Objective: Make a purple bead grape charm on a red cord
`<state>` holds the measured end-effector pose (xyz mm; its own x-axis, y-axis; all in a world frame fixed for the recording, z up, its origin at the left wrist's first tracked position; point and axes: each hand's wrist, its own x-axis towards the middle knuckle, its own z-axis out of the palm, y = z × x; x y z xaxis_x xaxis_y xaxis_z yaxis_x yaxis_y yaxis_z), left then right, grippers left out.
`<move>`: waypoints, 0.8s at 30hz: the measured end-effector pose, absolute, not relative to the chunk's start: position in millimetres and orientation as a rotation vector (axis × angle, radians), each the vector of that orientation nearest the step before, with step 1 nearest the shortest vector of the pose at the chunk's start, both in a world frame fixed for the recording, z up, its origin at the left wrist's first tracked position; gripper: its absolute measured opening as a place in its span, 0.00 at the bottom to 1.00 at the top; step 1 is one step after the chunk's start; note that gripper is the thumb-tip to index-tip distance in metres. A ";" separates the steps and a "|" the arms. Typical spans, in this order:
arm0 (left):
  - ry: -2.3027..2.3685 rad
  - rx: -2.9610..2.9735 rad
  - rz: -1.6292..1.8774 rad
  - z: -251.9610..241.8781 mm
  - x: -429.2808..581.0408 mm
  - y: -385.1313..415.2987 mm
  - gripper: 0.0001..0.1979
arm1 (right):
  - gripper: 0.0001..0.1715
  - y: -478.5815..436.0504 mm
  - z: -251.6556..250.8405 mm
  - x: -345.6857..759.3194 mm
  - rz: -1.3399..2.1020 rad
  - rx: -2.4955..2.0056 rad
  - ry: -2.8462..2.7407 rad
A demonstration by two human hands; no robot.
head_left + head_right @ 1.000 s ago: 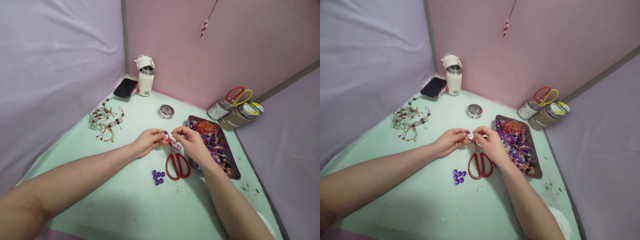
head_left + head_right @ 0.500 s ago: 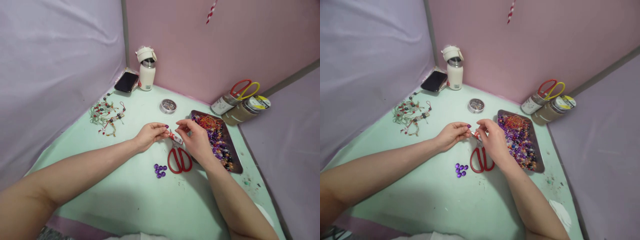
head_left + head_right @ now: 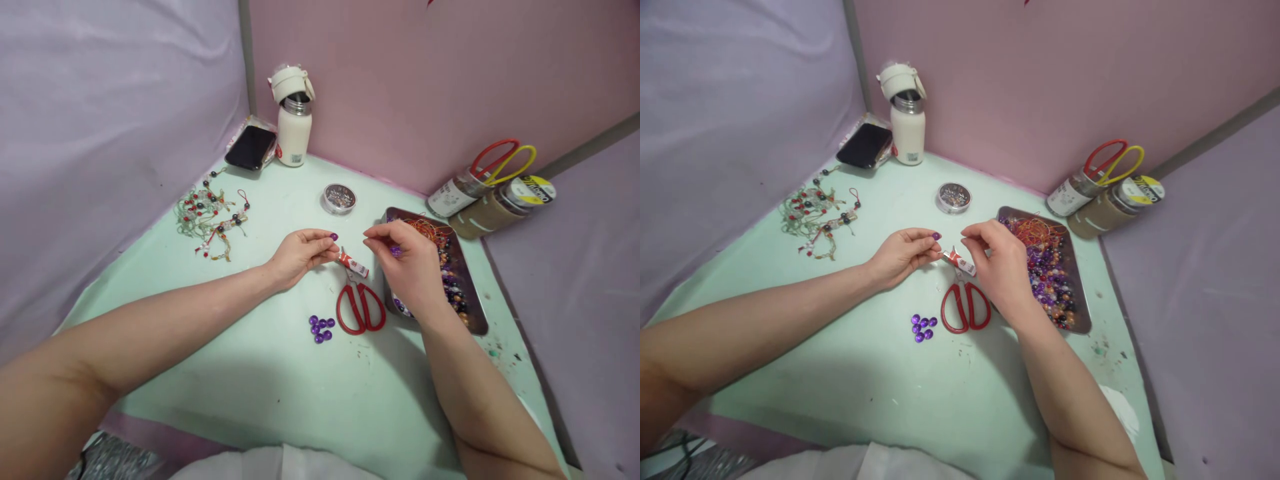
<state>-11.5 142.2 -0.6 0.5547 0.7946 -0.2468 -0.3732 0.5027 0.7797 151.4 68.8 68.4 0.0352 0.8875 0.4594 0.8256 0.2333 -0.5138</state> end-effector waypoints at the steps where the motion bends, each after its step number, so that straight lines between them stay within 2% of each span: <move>1: 0.656 0.748 0.775 0.2 -11.5 142.1 0.07 | 0.05 68.4 69.1 151.5 0.100 -1.578 -1.780; 10: 0.664 0.925 0.768 -2.0 -10.3 138.6 0.12 | 0.06 69.6 64.7 150.0 -0.003 -1.602 -1.875; 18: 0.671 0.955 0.766 -4.1 -10.6 138.9 0.13 | 0.07 69.1 63.4 149.8 -0.263 -1.575 -1.863; 24: 0.689 1.013 0.769 -1.4 -11.2 138.1 0.12 | 0.08 69.9 61.9 148.4 -0.215 -1.628 -2.046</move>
